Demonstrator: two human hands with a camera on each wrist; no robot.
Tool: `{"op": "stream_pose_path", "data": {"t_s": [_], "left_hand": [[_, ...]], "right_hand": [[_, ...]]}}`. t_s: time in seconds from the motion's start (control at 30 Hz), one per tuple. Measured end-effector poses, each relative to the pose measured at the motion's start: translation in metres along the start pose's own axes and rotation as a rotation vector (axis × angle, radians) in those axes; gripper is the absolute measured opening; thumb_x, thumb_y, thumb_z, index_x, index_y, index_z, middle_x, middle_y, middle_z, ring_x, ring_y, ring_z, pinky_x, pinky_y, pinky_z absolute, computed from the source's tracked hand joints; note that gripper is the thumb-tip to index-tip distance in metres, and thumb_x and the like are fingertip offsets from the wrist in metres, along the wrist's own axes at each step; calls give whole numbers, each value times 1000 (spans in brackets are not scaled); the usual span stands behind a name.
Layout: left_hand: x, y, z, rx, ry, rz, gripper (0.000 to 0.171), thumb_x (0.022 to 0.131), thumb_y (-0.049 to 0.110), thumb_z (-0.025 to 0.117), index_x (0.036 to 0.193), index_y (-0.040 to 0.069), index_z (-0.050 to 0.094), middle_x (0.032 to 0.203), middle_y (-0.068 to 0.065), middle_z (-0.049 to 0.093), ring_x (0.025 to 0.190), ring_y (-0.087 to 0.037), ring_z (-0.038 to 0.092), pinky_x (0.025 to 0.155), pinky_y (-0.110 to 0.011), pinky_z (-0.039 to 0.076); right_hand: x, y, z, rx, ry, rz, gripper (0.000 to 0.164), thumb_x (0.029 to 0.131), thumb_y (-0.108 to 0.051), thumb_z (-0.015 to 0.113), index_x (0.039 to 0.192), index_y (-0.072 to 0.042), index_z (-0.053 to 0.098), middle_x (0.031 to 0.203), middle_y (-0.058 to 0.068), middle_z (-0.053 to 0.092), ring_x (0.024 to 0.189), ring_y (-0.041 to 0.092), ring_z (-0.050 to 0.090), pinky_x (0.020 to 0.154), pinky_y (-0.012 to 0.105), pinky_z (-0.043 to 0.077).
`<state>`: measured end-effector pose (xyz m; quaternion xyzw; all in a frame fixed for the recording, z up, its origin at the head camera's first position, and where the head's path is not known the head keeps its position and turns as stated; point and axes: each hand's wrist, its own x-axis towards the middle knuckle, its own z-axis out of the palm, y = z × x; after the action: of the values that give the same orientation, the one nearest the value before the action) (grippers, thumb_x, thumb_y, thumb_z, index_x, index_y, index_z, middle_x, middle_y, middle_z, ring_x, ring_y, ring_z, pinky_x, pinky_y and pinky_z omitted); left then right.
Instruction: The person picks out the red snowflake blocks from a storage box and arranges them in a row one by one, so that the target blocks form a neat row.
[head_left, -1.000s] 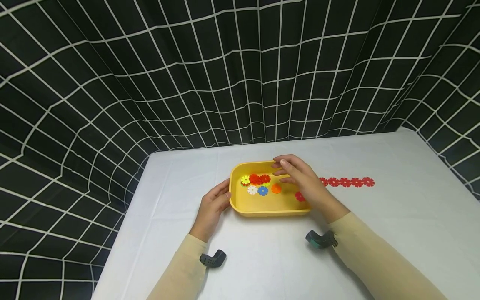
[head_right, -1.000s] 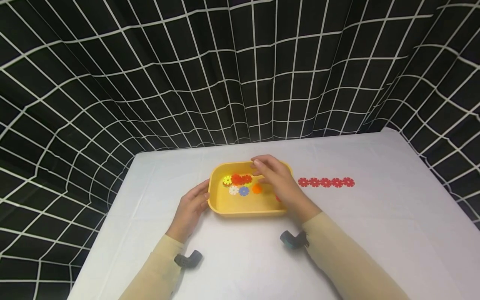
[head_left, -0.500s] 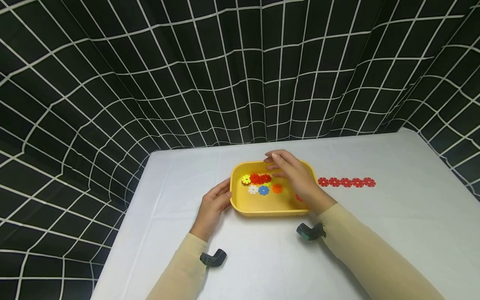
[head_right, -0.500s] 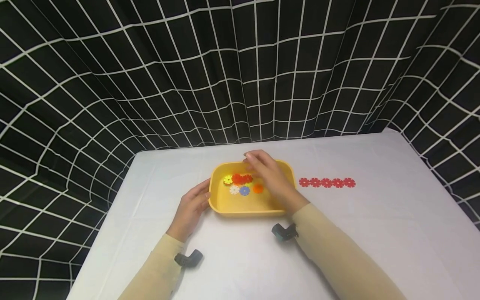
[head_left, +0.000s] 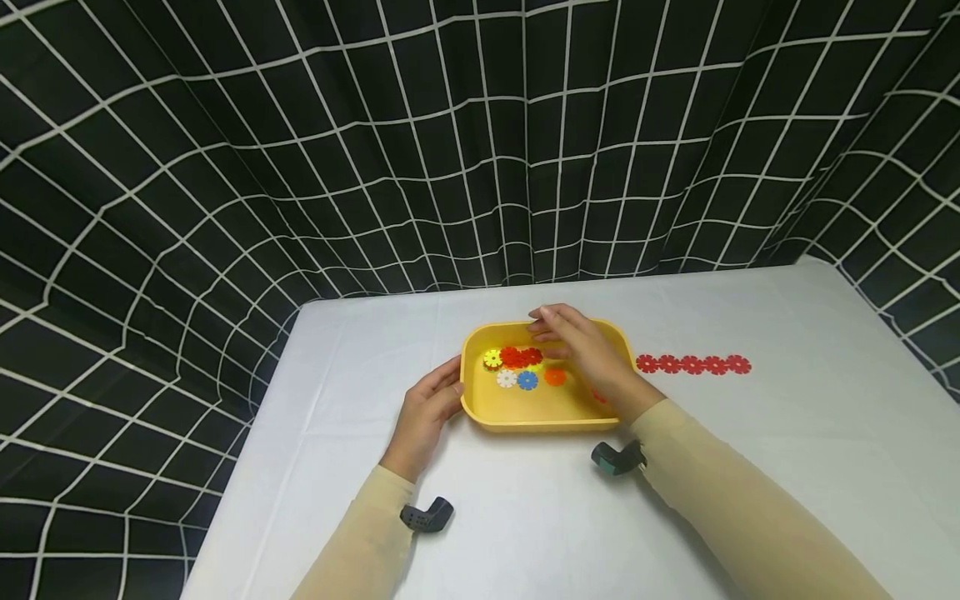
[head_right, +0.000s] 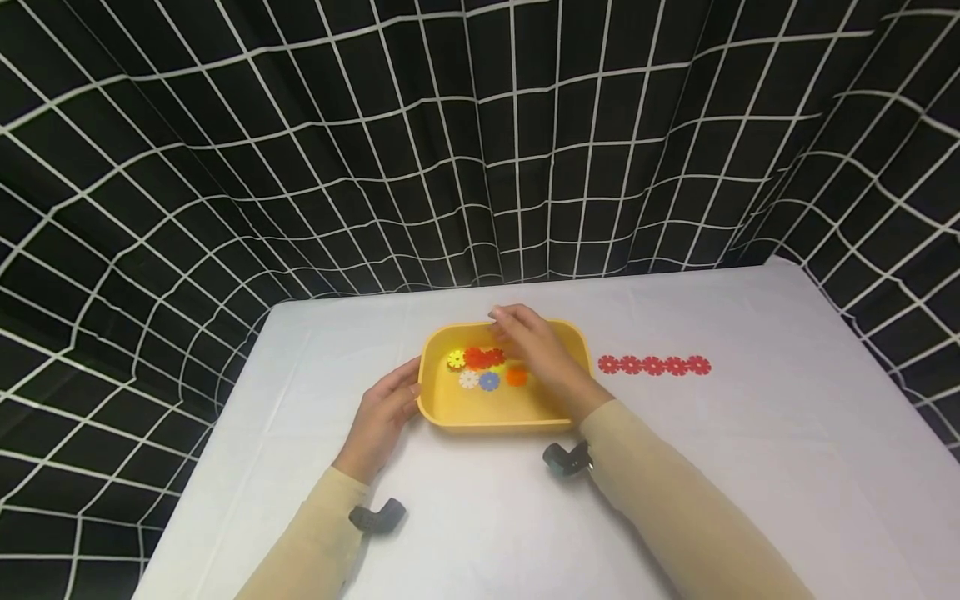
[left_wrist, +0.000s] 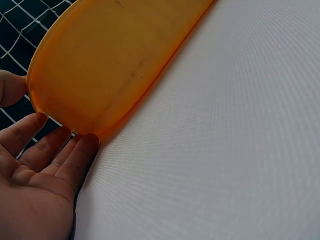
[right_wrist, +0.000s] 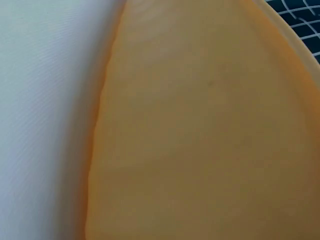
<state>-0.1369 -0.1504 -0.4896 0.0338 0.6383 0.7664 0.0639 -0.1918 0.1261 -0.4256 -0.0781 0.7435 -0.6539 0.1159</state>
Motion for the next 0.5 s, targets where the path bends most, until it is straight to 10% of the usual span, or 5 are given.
{"op": "stream_pose_path", "data": {"t_s": [0.5], "left_hand": [[1,-2,-1,6,-10,9,49,109,8,62,157,4,57,158,-13,57,142,-29,57,108,-39,55]], "right_hand": [[6,9,1,7,-119,110,71,111,-57,54,149,3,54,153,22,56,147,41,47,123,62,37]]}}
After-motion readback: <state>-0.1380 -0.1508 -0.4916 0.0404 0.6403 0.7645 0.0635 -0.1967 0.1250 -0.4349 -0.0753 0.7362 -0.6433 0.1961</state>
